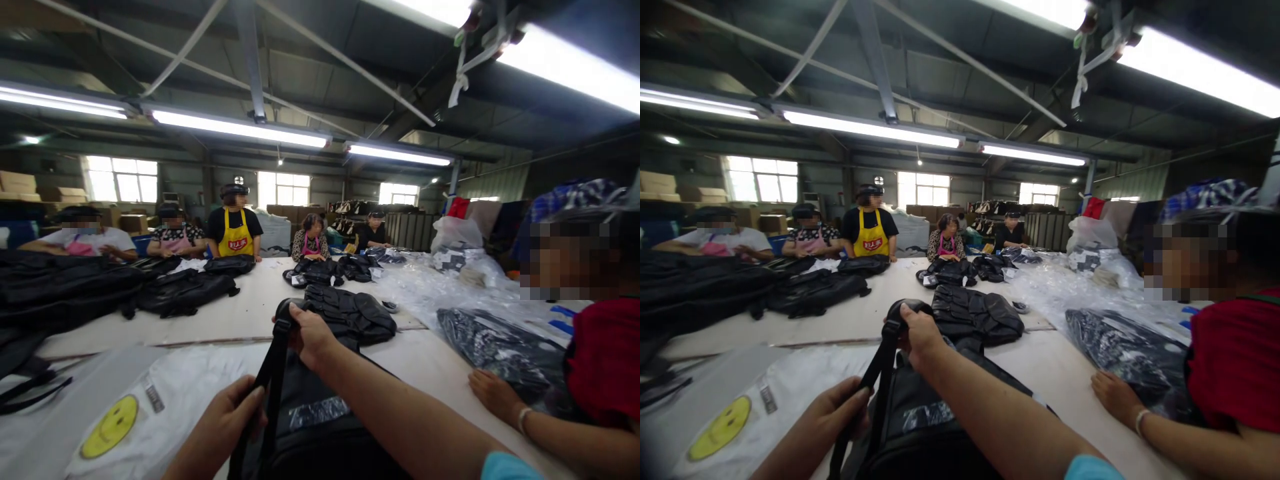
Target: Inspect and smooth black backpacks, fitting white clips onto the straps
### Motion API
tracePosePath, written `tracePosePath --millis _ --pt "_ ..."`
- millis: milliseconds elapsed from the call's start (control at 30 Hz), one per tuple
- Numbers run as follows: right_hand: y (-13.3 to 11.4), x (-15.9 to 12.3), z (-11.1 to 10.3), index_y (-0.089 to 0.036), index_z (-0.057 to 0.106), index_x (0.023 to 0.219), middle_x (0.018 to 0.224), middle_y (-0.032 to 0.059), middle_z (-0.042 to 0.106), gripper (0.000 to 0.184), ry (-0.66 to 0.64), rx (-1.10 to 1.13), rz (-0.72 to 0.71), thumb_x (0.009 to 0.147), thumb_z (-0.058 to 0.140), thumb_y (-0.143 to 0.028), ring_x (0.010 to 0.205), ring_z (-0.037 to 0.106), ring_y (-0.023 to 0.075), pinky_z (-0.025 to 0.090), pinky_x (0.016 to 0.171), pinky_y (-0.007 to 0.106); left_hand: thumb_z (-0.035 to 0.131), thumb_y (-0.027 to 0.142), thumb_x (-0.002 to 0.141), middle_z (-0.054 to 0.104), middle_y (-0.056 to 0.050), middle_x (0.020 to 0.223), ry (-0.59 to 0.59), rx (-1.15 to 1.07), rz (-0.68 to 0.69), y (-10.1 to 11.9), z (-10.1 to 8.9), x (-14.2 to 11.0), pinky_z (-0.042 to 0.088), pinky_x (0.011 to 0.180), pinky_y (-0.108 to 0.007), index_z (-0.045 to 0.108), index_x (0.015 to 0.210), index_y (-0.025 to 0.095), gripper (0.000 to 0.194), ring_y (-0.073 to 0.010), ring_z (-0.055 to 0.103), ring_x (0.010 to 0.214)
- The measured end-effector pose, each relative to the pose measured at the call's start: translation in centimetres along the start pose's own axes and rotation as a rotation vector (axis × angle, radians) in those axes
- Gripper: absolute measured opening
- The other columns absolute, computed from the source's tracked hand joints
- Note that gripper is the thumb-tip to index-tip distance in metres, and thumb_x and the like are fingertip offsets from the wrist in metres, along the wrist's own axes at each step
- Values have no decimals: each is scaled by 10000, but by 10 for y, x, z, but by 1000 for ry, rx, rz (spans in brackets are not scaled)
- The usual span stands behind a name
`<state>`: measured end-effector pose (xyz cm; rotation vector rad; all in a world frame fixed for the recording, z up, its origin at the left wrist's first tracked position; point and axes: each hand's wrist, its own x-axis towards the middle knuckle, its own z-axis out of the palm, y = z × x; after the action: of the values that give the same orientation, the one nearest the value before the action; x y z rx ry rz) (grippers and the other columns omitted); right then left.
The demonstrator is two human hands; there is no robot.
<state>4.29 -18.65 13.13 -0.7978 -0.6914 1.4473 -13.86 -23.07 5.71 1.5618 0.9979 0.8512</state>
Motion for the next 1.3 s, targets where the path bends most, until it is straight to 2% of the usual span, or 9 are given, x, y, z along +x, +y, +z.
tracePosePath --millis 200,467,767,867,1000,1067,1167,1233,1300 --pt "-5 9 -6 -154 601 957 710 28 710 156 4 9 -35 970 524 -290 587 661 152 551 596 278 645 593 770 518 40 571 109 -22 -59 0 -7 -5 322 467 -208 544 719 176 432 -87 424 478" --pt "-2 21 -6 -158 589 1004 712 17 719 160 43 -14 -74 981 523 -303 584 675 148 560 578 262 531 625 830 417 64 474 157 94 -87 -29 -5 -13 246 420 -208 563 727 179 459 -82 337 420" --pt "19 22 -15 -157 580 949 759 45 735 127 18 -51 -38 951 559 -282 637 706 179 569 580 283 453 603 881 408 48 541 54 285 -53 -62 12 -21 307 521 -243 477 637 200 471 -119 391 519" --pt "17 25 -19 -160 581 952 788 52 740 136 -14 -37 -61 952 556 -294 666 714 191 567 578 288 460 538 881 424 35 565 79 445 9 -65 10 -17 318 585 -259 452 597 202 440 -139 423 587" --pt "7 25 -18 -153 601 983 846 73 747 201 -89 -57 -70 967 529 -340 710 718 197 558 568 281 419 536 901 482 14 575 -50 584 11 -68 9 -9 331 616 -277 476 568 202 474 -160 481 620" --pt "2 23 -15 -155 606 998 871 77 747 234 -122 -61 -58 969 520 -371 723 716 194 547 551 268 467 537 885 578 -5 643 -82 650 18 -67 8 -3 362 650 -284 565 632 201 431 -180 546 672" --pt "-2 16 -12 -153 618 988 905 82 743 271 -177 -58 -47 929 581 -415 715 707 189 527 529 251 662 493 760 698 -57 861 -9 719 -15 -56 0 8 424 735 -317 682 897 201 323 -239 629 822" --pt "-2 8 -13 -152 629 971 942 81 739 293 -241 -66 -59 835 708 -398 715 699 181 534 564 255 746 448 689 708 -101 1050 -44 610 -13 -40 -11 15 457 819 -352 684 1066 203 454 -283 635 984" --pt "-1 0 -14 -149 644 962 958 73 733 367 -308 -97 -71 713 820 -354 728 690 174 544 624 267 748 461 717 660 -122 1237 -136 333 29 -18 -22 23 459 914 -380 629 1236 222 583 -299 583 1164"
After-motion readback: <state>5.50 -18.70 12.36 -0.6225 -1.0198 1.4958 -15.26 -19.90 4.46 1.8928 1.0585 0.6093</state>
